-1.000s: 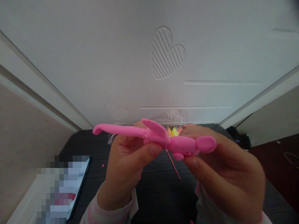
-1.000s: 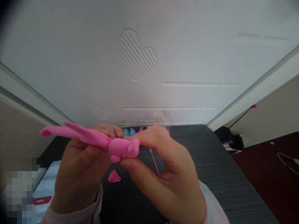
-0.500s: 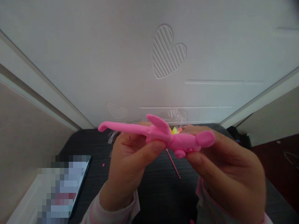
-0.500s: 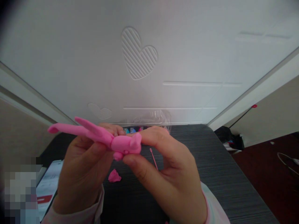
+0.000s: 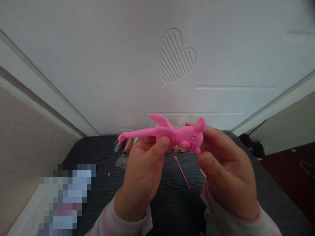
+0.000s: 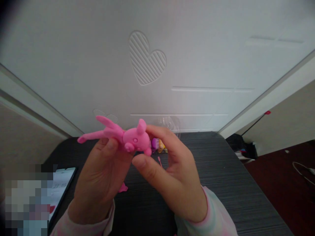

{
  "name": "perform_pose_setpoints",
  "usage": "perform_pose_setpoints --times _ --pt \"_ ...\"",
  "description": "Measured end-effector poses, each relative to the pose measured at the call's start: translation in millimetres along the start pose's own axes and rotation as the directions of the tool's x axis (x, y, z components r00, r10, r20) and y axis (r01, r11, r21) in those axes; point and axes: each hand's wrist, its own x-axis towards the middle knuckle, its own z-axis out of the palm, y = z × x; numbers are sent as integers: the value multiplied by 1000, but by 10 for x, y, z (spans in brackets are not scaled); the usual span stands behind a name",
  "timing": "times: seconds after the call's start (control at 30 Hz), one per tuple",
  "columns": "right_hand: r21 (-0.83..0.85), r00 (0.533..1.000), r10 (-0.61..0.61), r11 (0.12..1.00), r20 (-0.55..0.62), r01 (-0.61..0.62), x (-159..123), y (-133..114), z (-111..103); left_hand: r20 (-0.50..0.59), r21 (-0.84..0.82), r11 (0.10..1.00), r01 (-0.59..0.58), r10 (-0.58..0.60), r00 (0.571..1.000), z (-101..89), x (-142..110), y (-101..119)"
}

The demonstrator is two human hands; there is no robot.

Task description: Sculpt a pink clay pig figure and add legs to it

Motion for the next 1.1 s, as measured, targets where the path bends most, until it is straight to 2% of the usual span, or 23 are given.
perform_pose_setpoints --times 0.1,0.17,0.3,0.47,0.6,0.67,0.73,0.77,0.8,0.83,0.87,0.9,0.93,1.0,1.03,1.07,1.1 --pt "112 995 74 990 64 -81 45 109 38 -67 -166 985 46 -58 996 56 32 -56" --pt "105 985 142 983 96 -152 74 154 81 -129 -239 970 50 -83 988 66 46 -87" --pt "88 965 228 967 129 -240 88 181 172 -189 -272 961 49 -103 977 37 43 -127" --pt "152 956 273 946 109 -287 75 180 216 -141 -242 969 57 -93 986 48 24 -127" --pt "239 966 259 938 1 -251 101 210 172 -28 -175 982 74 -80 996 82 40 -177" --pt "279 970 231 939 -79 -200 128 237 109 12 -78 986 150 -150 989 62 51 -232" --pt "276 965 212 947 -153 -165 160 265 17 55 173 949 263 -276 960 29 47 -259" --pt "253 961 205 955 -184 -156 177 277 -36 76 361 888 285 -333 940 16 35 -246" --pt "225 957 201 962 -208 -153 193 284 -89 103 557 787 264 -381 919 8 16 -208" --pt "195 956 196 969 -220 -154 208 288 -141 130 726 663 184 -394 910 7 -9 -147" --pt "166 956 196 973 -220 -162 220 286 -188 166 824 556 109 -420 892 9 -38 -66" --pt "132 958 204 975 -201 -180 230 279 -228 222 855 516 44 -442 869 11 -66 29" --pt "92 962 217 975 -164 -204 236 267 -261 245 861 508 12 -435 866 8 -90 128" --pt "-8 964 264 964 -35 -265 239 227 -298 221 852 523 -34 -299 928 -29 -109 300" --pt "-62 955 294 955 47 -291 237 203 -303 145 846 531 -49 -141 979 -65 -101 360" --pt "-109 937 324 944 131 -312 234 176 -301 65 851 524 -45 -19 998 -113 -83 398" --pt "-146 915 348 935 205 -323 230 150 -294 -4 853 522 -27 59 998 -166 -58 416"
